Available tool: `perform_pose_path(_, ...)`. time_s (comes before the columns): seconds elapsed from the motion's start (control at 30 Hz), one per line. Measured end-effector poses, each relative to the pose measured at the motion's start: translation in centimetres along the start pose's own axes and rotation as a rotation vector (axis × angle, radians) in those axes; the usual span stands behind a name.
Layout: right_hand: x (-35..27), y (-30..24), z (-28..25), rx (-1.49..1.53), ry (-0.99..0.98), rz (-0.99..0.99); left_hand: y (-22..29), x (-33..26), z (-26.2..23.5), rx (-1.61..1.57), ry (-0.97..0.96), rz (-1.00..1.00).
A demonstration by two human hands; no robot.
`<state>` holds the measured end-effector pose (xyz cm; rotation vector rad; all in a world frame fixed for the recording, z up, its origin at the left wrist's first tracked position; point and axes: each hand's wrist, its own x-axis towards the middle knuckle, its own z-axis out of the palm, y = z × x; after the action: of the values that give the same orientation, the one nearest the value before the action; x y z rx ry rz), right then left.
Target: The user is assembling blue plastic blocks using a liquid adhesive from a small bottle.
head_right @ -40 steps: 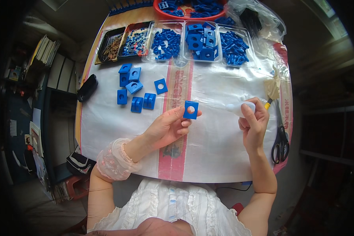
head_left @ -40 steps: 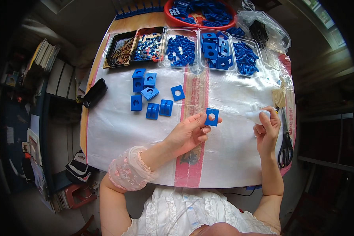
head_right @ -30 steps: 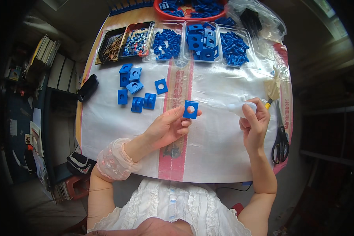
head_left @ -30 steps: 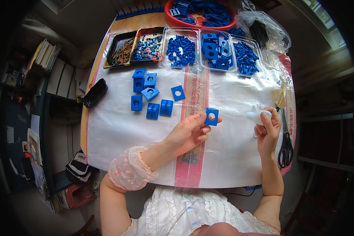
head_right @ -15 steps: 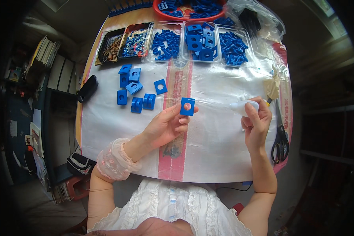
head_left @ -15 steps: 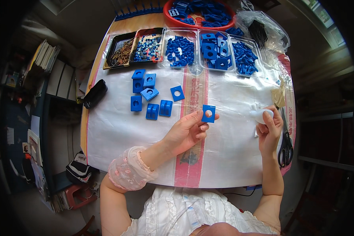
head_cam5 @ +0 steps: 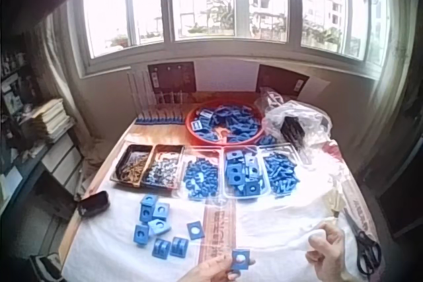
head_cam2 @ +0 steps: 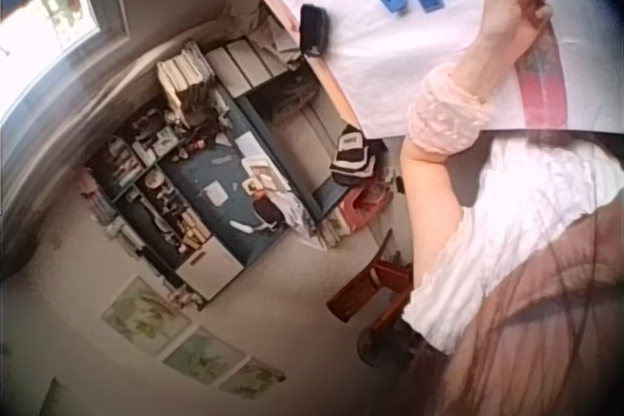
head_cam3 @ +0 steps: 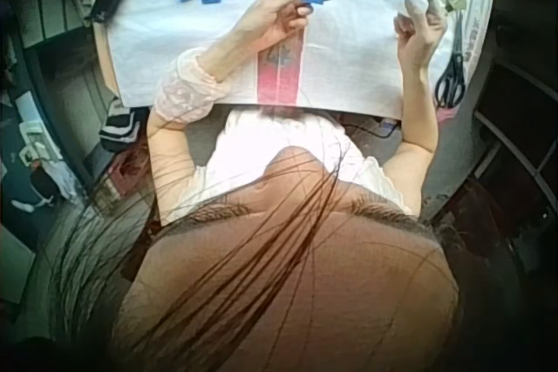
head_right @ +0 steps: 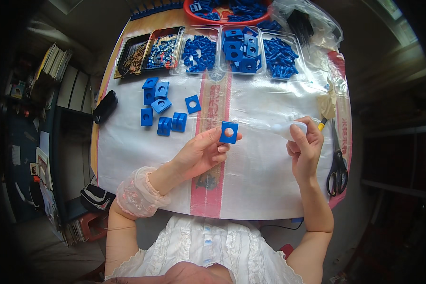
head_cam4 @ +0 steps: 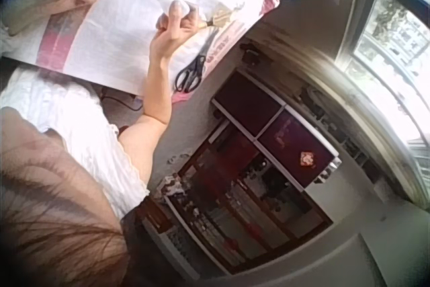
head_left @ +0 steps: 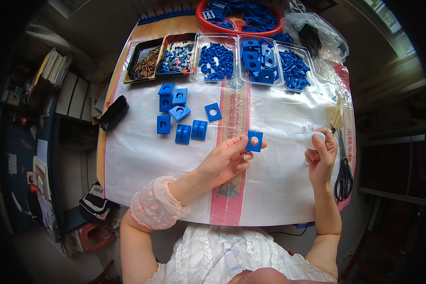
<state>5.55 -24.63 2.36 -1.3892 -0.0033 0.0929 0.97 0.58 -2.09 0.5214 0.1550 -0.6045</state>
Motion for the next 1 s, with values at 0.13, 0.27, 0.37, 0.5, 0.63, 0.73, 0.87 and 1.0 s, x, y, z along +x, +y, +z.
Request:
perform_pose_path(0.13, 0.01, 0.06, 0.05, 0.002, 0.001, -0.003, -0.01, 0.00, -0.08, -0.001, 0.000, 0.000)
perform_pose_path(0.27, 0.06, -0.01, 0.08, 0.009, 0.000, -0.005, 0.02, -0.02, -0.03, -0.005, -0.001, 0.002)
perform_pose_path(0.37, 0.05, 0.03, 0.05, 0.007, -0.001, -0.003, 0.03, -0.04, 0.03, -0.006, -0.002, 0.005)
perform_pose_path(0.5, -0.02, -0.04, 0.00, 0.034, 0.001, 0.004, 0.06, -0.04, 0.13, -0.007, 0.010, 0.002)
perform_pose_path(0.63, -0.05, -0.09, -0.05, 0.044, 0.007, 0.003, 0.11, -0.02, 0.17, -0.015, 0.009, -0.001)
perform_pose_path(0.73, 0.04, -0.27, 0.15, 0.055, 0.022, 0.014, 0.23, -0.10, 0.17, -0.040, 0.006, 0.014)
perform_pose_path(0.87, 0.22, -0.45, -0.08, 0.049, 0.026, 0.013, 0.40, -0.08, 0.03, -0.062, -0.008, 0.037)
perform_pose_path(1.0, 0.33, -0.60, -0.29, 0.070, 0.039, 0.008, 0.64, -0.13, 0.06, -0.095, -0.007, 0.040)
